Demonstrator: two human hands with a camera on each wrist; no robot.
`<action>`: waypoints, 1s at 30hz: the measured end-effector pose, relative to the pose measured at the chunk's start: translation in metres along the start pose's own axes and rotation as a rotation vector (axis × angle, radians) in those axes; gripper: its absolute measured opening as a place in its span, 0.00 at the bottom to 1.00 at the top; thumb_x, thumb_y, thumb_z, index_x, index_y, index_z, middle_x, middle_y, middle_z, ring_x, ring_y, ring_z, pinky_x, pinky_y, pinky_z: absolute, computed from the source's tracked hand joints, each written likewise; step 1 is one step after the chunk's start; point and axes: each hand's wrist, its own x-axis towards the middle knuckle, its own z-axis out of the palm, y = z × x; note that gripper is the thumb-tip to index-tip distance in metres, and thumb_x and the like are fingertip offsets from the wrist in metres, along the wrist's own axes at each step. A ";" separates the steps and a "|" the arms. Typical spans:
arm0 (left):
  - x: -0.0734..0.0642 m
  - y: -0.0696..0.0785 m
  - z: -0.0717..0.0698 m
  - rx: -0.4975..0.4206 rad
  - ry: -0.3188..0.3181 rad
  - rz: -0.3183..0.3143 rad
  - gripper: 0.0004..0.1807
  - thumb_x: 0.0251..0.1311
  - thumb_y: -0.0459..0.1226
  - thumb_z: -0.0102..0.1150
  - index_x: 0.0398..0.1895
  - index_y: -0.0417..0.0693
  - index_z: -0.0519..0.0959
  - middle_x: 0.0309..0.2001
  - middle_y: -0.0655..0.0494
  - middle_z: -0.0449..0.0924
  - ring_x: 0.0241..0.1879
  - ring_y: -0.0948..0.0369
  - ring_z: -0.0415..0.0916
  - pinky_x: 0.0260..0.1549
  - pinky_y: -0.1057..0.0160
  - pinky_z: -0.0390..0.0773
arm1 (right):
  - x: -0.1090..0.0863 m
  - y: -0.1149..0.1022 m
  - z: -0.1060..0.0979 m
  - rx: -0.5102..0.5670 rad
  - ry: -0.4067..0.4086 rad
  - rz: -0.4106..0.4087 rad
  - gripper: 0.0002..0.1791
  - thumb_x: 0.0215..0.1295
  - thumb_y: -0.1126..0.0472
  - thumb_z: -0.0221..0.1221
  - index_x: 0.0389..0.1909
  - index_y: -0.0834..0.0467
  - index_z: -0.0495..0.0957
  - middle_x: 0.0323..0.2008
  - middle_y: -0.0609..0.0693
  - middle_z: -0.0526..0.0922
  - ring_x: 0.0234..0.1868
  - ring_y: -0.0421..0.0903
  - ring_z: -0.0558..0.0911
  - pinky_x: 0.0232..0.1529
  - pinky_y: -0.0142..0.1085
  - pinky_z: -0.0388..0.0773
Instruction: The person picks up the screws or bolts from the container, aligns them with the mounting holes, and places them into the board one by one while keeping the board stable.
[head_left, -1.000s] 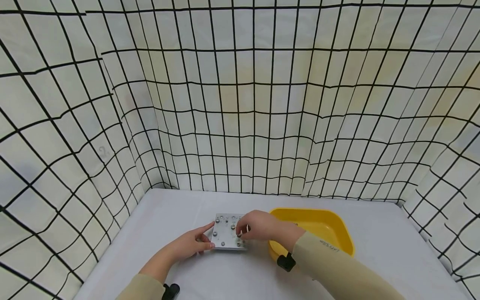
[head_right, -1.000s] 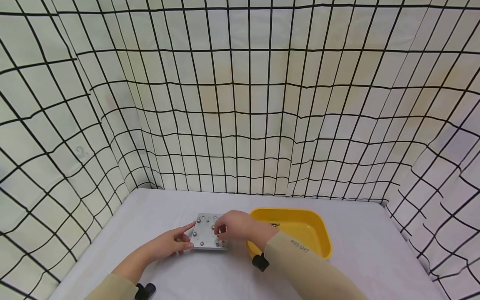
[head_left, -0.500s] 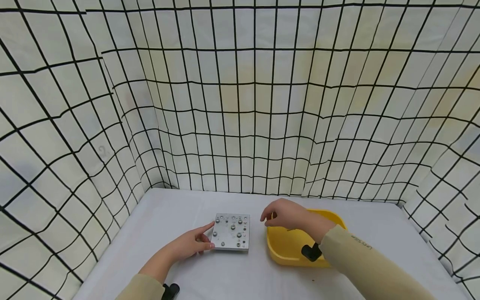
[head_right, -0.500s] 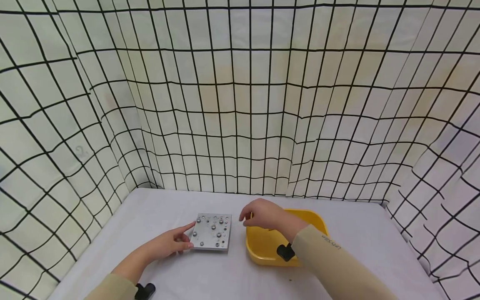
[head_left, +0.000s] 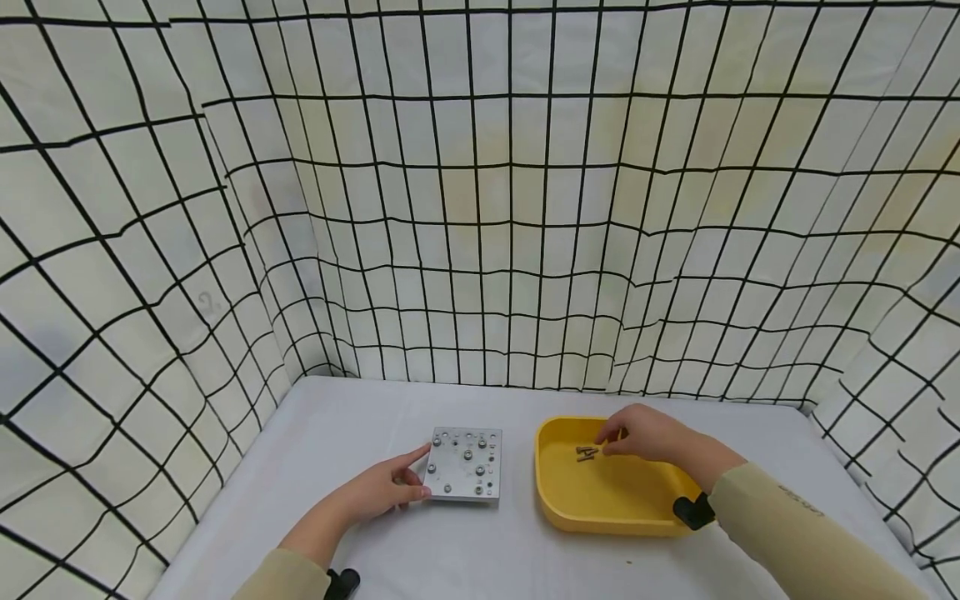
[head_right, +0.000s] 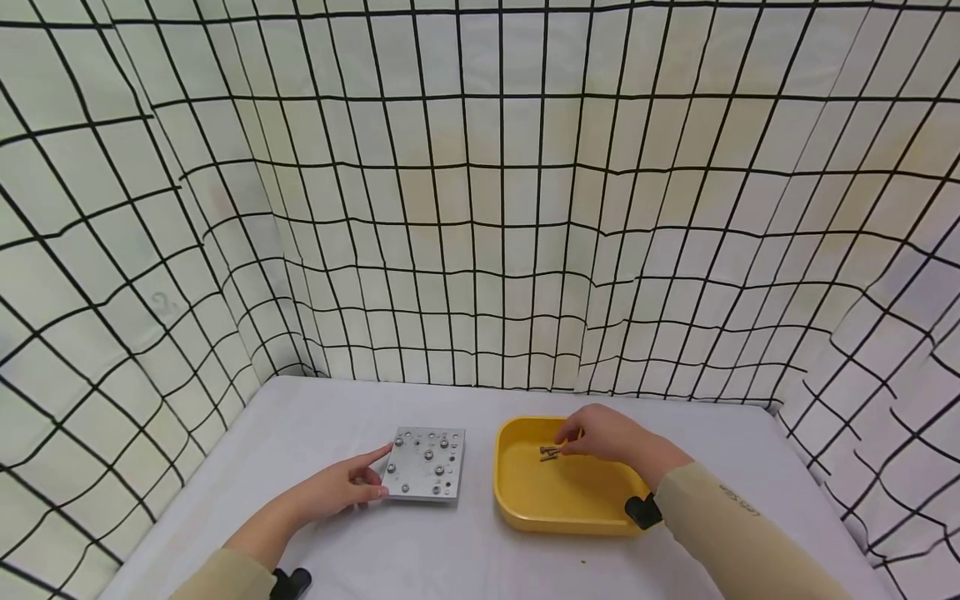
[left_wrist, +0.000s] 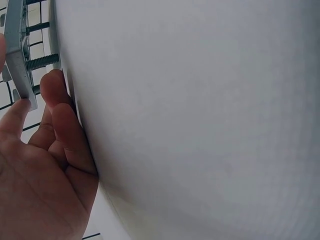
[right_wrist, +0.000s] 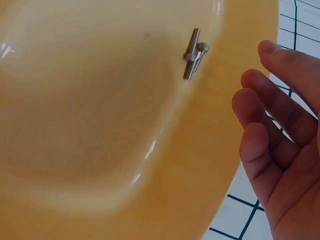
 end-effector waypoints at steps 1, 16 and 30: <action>0.000 0.001 0.000 0.001 0.002 -0.001 0.45 0.57 0.48 0.70 0.76 0.54 0.61 0.37 0.56 0.77 0.31 0.59 0.74 0.32 0.59 0.73 | -0.001 0.003 0.000 0.007 -0.001 0.013 0.08 0.63 0.59 0.67 0.42 0.51 0.88 0.31 0.40 0.80 0.34 0.43 0.76 0.35 0.37 0.77; -0.001 0.001 0.000 0.003 -0.006 0.006 0.44 0.58 0.46 0.70 0.76 0.53 0.60 0.37 0.56 0.77 0.30 0.58 0.74 0.31 0.59 0.73 | 0.006 -0.001 0.002 -0.072 -0.052 -0.007 0.05 0.63 0.61 0.67 0.38 0.51 0.87 0.29 0.41 0.78 0.33 0.43 0.74 0.35 0.38 0.74; -0.001 -0.003 -0.001 -0.009 -0.017 0.032 0.44 0.58 0.48 0.69 0.77 0.54 0.60 0.37 0.56 0.77 0.30 0.58 0.74 0.30 0.61 0.73 | 0.021 -0.006 0.012 -0.174 -0.112 -0.032 0.04 0.62 0.63 0.67 0.33 0.50 0.87 0.29 0.41 0.77 0.33 0.43 0.73 0.40 0.40 0.73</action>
